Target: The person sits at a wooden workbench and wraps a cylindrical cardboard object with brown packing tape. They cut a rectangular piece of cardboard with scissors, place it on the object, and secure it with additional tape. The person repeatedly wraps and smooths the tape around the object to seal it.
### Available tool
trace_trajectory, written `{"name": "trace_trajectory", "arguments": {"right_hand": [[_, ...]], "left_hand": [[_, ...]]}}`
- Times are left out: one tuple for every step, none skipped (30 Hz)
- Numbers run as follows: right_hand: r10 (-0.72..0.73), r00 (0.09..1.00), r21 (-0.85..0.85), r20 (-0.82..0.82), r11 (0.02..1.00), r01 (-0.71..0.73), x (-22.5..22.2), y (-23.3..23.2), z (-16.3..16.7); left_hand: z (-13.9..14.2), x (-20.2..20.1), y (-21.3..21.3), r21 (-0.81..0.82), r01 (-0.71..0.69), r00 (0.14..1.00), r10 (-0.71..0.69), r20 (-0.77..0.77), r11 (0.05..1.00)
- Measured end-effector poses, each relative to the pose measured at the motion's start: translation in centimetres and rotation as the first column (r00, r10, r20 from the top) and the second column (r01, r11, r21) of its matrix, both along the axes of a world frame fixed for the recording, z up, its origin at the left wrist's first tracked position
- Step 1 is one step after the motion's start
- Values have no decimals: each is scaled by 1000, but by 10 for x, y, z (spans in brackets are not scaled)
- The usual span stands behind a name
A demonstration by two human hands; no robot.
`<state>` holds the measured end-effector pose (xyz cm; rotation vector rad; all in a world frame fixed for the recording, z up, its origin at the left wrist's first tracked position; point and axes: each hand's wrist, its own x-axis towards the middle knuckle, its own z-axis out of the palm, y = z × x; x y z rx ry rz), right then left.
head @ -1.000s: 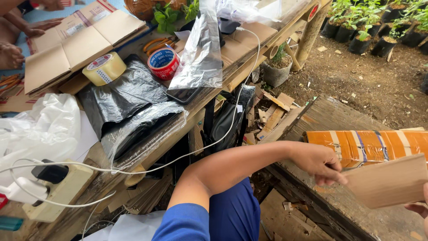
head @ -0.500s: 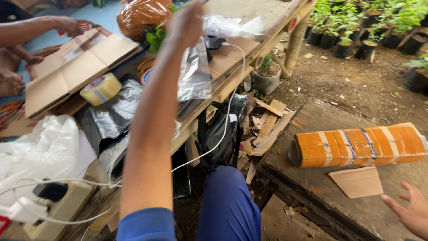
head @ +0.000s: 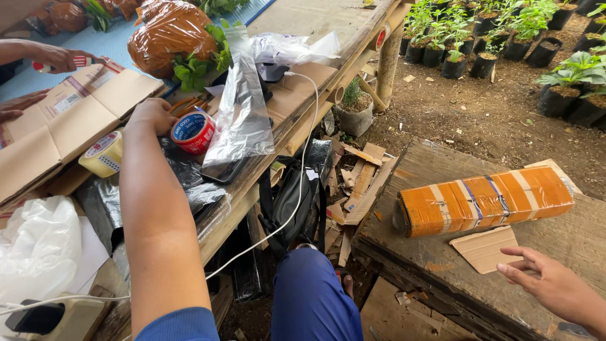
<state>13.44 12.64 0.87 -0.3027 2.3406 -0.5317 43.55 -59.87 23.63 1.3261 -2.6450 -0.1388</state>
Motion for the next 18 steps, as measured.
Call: {"name": "trace_trajectory", "arguments": {"right_hand": [[13, 1000, 13, 7, 1000, -13, -1, 2, -3], [1, 1000, -9, 22, 1000, -1, -2, 4, -5], [-8, 999, -29, 38, 1000, 9, -3, 6, -8], [-16, 998, -51, 53, 999, 19, -4, 7, -10], [-12, 999, -13, 48, 1000, 13, -4, 7, -11], [-7, 999, 28, 43, 1000, 6, -4, 7, -12], [-1, 999, 68, 35, 998, -1, -4, 7, -12], [7, 999, 45, 41, 999, -9, -4, 7, -12], [16, 999, 24, 49, 1000, -17, -2, 8, -11], [22, 998, -2, 52, 1000, -22, -2, 8, -9], [19, 998, -26, 54, 1000, -17, 0, 9, -7], [15, 998, -49, 57, 999, -13, 3, 9, -4], [14, 998, -72, 57, 997, -10, 4, 9, -1], [24, 999, -82, 45, 996, -21, 6, 9, 2], [35, 999, -88, 36, 996, -32, 9, 8, 4], [48, 999, -95, 24, 994, -46, 10, 7, 7], [43, 998, -90, 38, 995, -39, 11, 6, 9], [38, 998, -85, 54, 996, -33, 12, 4, 11]], "left_hand": [[-5, 0, -3, -33, 13, 999, -14, -38, 999], [-8, -1, -6, -47, 18, 999, -19, -32, 999], [-12, -2, -6, -58, 21, 999, -22, -27, 998], [-15, -2, -8, -72, 22, 999, -24, -22, 997], [-16, -3, -8, -56, 3, 1000, -4, -25, 998], [-17, -3, -8, -37, -17, 1000, 16, -27, 999], [-17, -2, -7, -19, -38, 999, 38, -32, 999], [-16, -1, -6, 12, -47, 998, 47, -37, 999], [-16, 1, -4, 46, -55, 998, 57, -40, 997], [-14, 2, -2, 75, -59, 997, 63, -47, 995], [-12, 3, 0, 57, -58, 995, 63, -74, 997], [-12, 6, 3, 40, -58, 993, 62, -101, 998], [-9, 6, 5, 23, -59, 990, 61, -131, 998], [-6, 6, 7, 22, -58, 989, 61, -137, 998], [-3, 6, 10, 24, -59, 988, 61, -140, 998], [1, 6, 13, 26, -60, 987, 64, -146, 998], [5, 6, 15, 27, -43, 990, 46, -135, 999], [11, 5, 18, 28, -27, 992, 30, -120, 999]]}}
